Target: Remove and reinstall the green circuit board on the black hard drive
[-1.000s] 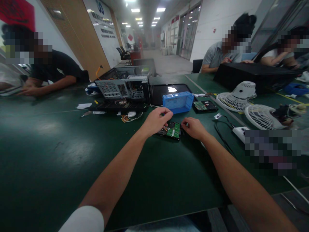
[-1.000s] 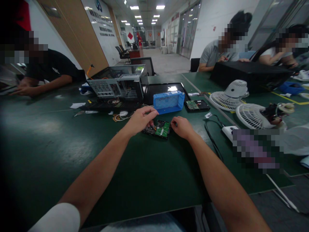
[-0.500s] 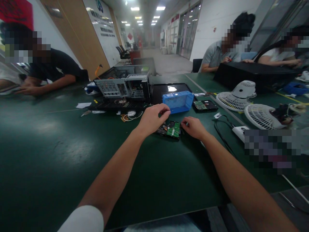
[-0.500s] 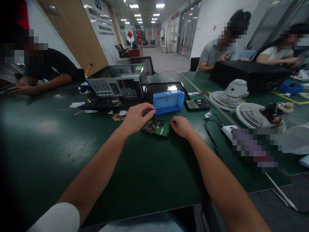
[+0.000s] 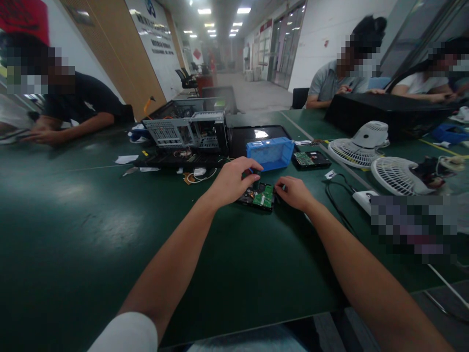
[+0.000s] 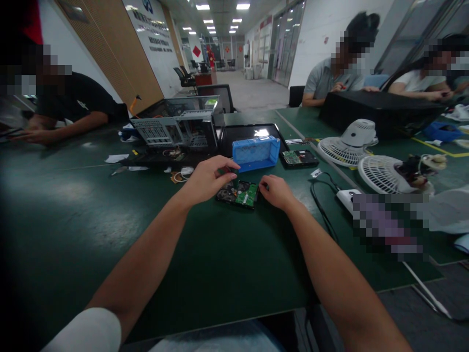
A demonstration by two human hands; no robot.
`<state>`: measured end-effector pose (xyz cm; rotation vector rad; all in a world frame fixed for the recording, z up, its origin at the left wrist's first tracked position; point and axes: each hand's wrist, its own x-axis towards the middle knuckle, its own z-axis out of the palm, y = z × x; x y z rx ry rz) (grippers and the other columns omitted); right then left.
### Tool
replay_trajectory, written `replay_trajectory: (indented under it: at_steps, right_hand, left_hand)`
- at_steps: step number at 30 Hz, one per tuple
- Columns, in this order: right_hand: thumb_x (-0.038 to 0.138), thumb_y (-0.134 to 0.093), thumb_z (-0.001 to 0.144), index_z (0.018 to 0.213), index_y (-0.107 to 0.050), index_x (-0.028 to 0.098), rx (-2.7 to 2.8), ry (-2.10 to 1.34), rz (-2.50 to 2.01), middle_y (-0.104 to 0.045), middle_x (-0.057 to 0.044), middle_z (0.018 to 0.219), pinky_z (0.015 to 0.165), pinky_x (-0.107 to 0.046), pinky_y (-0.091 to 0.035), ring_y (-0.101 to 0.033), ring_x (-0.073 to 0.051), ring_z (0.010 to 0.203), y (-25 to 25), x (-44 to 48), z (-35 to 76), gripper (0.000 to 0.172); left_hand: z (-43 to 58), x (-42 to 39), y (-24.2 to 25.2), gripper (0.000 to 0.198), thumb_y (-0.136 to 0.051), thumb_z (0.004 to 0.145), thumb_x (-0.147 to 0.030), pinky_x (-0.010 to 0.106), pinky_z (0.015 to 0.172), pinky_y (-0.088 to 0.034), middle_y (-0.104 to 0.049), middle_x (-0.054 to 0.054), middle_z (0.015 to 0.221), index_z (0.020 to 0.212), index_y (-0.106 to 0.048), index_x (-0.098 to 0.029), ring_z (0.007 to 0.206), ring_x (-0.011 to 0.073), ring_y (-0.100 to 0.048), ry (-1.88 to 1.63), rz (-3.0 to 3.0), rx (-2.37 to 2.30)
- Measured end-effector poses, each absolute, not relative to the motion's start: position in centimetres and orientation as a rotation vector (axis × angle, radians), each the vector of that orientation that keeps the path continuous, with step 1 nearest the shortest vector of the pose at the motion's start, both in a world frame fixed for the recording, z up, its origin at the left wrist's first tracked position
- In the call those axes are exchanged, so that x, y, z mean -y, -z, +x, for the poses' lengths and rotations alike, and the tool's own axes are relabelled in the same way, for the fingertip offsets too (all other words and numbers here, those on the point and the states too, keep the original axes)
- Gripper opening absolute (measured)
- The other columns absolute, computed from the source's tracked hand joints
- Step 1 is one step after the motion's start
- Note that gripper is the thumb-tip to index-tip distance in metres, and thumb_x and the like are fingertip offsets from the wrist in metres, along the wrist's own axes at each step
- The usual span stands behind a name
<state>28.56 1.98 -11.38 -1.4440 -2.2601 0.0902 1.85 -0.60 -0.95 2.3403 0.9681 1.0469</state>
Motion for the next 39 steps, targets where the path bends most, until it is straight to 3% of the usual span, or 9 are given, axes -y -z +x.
replay_trajectory:
  at_steps: [10, 28, 35, 39]
  right_hand:
    - [0.028, -0.056, 0.094, 0.088, -0.068, 0.019, 2.263, -0.086, -1.443, -0.068, -0.008, 0.088, 0.072, -0.029, -0.042, -0.059, -0.019, 0.077, 11.6, -2.1, 28.7, 0.015]
    - [0.027, -0.057, 0.094, 0.090, -0.068, 0.020, 2.259, -0.104, -1.448, -0.068, -0.007, 0.089, 0.072, -0.028, -0.042, -0.059, -0.019, 0.076, 11.4, -2.0, 28.6, 0.014]
    - [0.027, -0.057, 0.094, 0.090, -0.068, 0.019, 2.270, -0.106, -1.442, -0.069, -0.008, 0.090, 0.072, -0.028, -0.042, -0.060, -0.019, 0.078, 11.5, -2.1, 28.7, 0.014]
    - [0.027, -0.056, 0.094, 0.089, -0.068, 0.019, 2.269, -0.097, -1.441, -0.069, -0.008, 0.090, 0.072, -0.028, -0.042, -0.060, -0.019, 0.077, 11.4, -2.0, 28.7, 0.015]
  left_hand:
    - [1.6, 0.1, 1.6, 0.019, -0.069, 0.085, -0.022, 0.030, 0.077, -0.052, -0.073, 0.003, 0.103, 0.103, -0.071, -0.021, 0.086, 0.0167, -0.065, -1.067, 2.229, -1.048]
    - [1.5, -0.4, 2.4, 0.024, -0.067, 0.087, -0.021, 0.033, 0.083, -0.056, -0.068, 0.008, 0.120, 0.111, -0.072, -0.022, 0.090, 0.0162, -0.068, -1.060, 2.131, -0.951]
    - [2.2, -0.3, 2.6, 0.027, -0.069, 0.088, -0.026, 0.034, 0.082, -0.056, -0.074, 0.006, 0.109, 0.115, -0.073, -0.023, 0.088, 0.0182, -0.070, -1.066, 2.138, -0.974]
    - [2.6, -0.2, 2.9, 0.025, -0.075, 0.086, -0.033, 0.034, 0.082, -0.056, -0.074, 0.005, 0.107, 0.109, -0.074, -0.024, 0.089, 0.0185, -0.069, -1.181, 2.157, -1.034]
